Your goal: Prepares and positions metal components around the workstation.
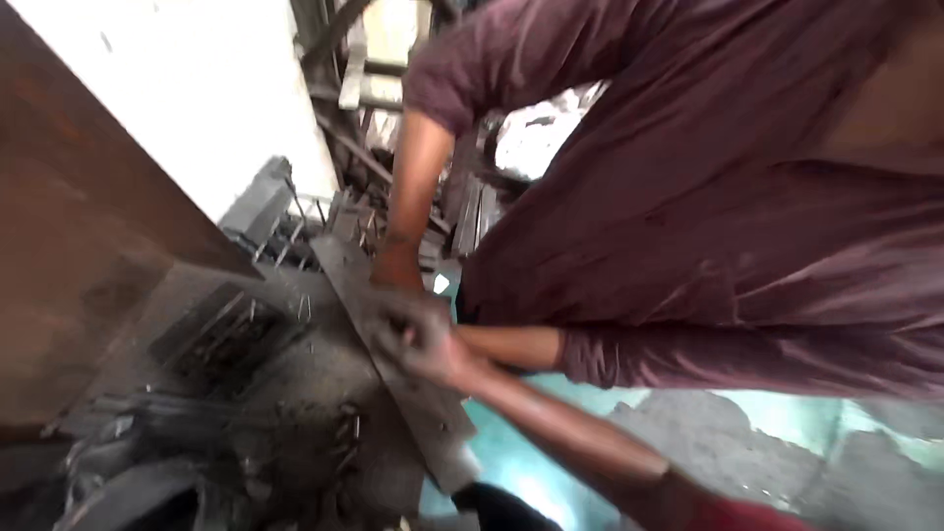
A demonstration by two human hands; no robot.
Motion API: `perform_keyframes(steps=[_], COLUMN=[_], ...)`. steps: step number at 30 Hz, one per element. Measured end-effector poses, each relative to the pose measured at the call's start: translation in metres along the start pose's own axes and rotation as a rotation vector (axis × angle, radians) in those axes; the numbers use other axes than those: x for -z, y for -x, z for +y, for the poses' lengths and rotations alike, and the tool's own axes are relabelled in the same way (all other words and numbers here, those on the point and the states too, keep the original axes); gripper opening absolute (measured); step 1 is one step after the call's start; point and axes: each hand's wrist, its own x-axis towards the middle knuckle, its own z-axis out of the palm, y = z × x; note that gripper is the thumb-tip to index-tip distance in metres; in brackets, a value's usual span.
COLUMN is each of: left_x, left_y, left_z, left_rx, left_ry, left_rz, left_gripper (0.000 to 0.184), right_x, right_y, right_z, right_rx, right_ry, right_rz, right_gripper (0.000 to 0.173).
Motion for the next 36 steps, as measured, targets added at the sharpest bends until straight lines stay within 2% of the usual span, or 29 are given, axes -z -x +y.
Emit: perform_keyframes(steps=[2, 4, 6, 8, 10, 11, 13, 14, 15, 18, 20, 22, 26, 28, 30, 33, 36], left_x=[-0.011, -0.011, -0.007, -0.013, -0.015, -0.012, -0.019, -0.023, -0.019, 0.002, 0.003, 0.003, -0.012, -0.021, -0.021, -0.022, -0.026], left_y=[0.002, -0.004, -0.008, -0.008, -0.009, -0.008, -0.009, -0.012, -0.016, -0.024, -0.023, -0.022, -0.019, -0.02, -0.016, -0.014, -0.014], left_z=[-0.009, -0.009, -0.007, -0.011, -0.012, -0.01, -0.012, -0.016, -0.014, -0.001, 0.0, 0.001, -0.008, -0.016, -0.019, -0.016, -0.013], left_rx=[-0.008, 0.039, 0.093, 0.056, 0.052, 0.077, 0.115, 0.115, 0.119, 0.159, 0.149, 0.139, 0.051, -0.001, -0.039, -0.048, -0.007], left_ry=[0.051, 0.112, 0.174, 0.202, 0.212, 0.196, 0.101, 0.053, 0.028, 0.056, 0.129, 0.152, 0.118, 0.086, 0.087, 0.114, 0.08], left_rz=[0.071, 0.079, 0.075, 0.172, 0.189, 0.162, 0.124, 0.108, 0.067, -0.083, 0.003, 0.02, 0.124, 0.162, 0.132, 0.171, 0.197], left_gripper=[0.027, 0.024, 0.022, 0.018, 0.02, 0.028, 0.05, 0.053, 0.054, 0.045, 0.029, 0.023, 0.024, 0.032, 0.034, 0.026, 0.018], right_x=[0.007, 0.001, -0.017, -0.052, -0.084, -0.094, -0.111, -0.119, -0.125, -0.131, -0.135, -0.131, -0.126, -0.125, -0.125, -0.118, -0.118], right_y=[-0.03, -0.034, -0.007, 0.019, 0.039, 0.046, 0.057, 0.061, 0.065, 0.067, 0.065, 0.058, 0.063, 0.066, 0.067, 0.061, 0.05], right_z=[-0.005, -0.006, -0.006, 0.014, 0.037, 0.042, 0.051, 0.058, 0.066, 0.078, 0.074, 0.058, 0.044, 0.044, 0.047, 0.045, 0.045], right_rx=[0.105, 0.081, -0.172, -0.401, -0.443, -0.457, -0.489, -0.506, -0.503, -0.481, -0.503, -0.555, -0.656, -0.71, -0.746, -0.756, -0.74], right_ry=[-0.076, -0.047, 0.073, 0.215, 0.35, 0.401, 0.404, 0.371, 0.338, 0.309, 0.326, 0.337, 0.37, 0.373, 0.395, 0.441, 0.478], right_rz=[0.036, -0.095, -0.463, -0.89, -1.176, -1.246, -1.239, -1.196, -1.154, -1.129, -1.137, -1.151, -1.133, -1.125, -1.099, -1.005, -1.06], right_gripper=[0.015, 0.01, 0.015, 0.026, 0.033, 0.036, 0.047, 0.057, 0.058, 0.037, 0.032, 0.028, 0.033, 0.034, 0.03, 0.027, 0.028])
